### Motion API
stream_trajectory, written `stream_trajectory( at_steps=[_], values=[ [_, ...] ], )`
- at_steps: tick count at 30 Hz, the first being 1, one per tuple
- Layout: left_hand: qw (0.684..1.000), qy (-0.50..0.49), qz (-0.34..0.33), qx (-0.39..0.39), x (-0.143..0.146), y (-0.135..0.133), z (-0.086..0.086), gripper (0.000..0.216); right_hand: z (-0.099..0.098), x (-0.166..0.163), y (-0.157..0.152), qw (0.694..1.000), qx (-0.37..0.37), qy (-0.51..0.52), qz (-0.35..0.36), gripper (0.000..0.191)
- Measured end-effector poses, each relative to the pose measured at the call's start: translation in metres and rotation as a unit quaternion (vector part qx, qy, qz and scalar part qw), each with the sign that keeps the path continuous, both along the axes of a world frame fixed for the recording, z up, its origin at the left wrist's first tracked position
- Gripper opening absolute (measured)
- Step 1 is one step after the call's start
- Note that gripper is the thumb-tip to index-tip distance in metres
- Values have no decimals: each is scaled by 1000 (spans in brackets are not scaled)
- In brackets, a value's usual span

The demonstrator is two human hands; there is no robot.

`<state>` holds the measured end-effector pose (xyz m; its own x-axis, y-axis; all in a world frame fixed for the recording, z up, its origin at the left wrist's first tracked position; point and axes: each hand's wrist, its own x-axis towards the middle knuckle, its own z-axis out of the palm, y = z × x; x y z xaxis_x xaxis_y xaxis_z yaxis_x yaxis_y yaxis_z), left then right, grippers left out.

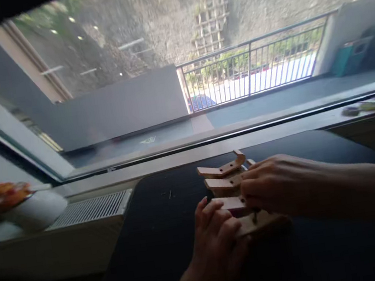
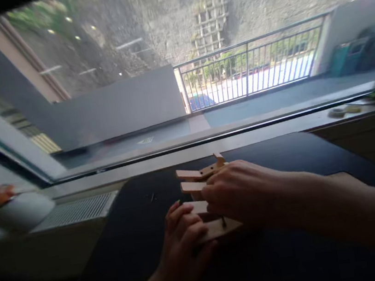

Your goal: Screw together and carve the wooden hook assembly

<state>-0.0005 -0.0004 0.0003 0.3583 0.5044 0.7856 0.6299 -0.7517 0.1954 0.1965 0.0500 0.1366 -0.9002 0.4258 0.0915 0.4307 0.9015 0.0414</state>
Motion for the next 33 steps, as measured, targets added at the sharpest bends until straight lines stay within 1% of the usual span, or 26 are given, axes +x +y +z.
stream_trajectory(
  at_steps=[4,8,10,11,13,15,18,21,23,26,30,33],
  values=[
    [1000,7,3,-2,-2,-1,1,12,-3,-9,2,998,34,-23,-54,24],
    [1000,9,8,-1,-3,0,3,11,3,-12,-1,995,57,-31,-80,16],
    [1000,11,8,-2,-4,0,3,14,8,-11,-4,995,34,-33,-83,8],
    [1000,11,7,-1,-4,0,3,16,10,-10,-5,996,13,-34,-83,8],
    [1000,10,5,1,-4,1,2,21,13,-8,-6,996,-34,-32,-72,13],
    [1000,9,7,0,-5,1,1,25,13,-5,-6,996,-66,-24,-49,15],
    [1000,10,8,1,-5,1,0,23,9,-3,-4,996,-79,-22,-25,16],
    [1000,12,7,5,-5,0,0,19,4,-3,-4,997,-63,-18,-42,11],
    [1000,13,7,4,-5,0,1,18,2,-5,-5,997,-39,-12,-72,11],
    [1000,12,5,4,-5,0,1,19,4,-11,-6,993,-2,-31,-110,12],
    [1000,12,6,1,-5,1,1,20,11,-17,-9,992,34,-60,-104,16],
    [1000,14,7,3,-5,1,1,19,16,-16,-9,995,27,-52,-79,6]
  ],
)
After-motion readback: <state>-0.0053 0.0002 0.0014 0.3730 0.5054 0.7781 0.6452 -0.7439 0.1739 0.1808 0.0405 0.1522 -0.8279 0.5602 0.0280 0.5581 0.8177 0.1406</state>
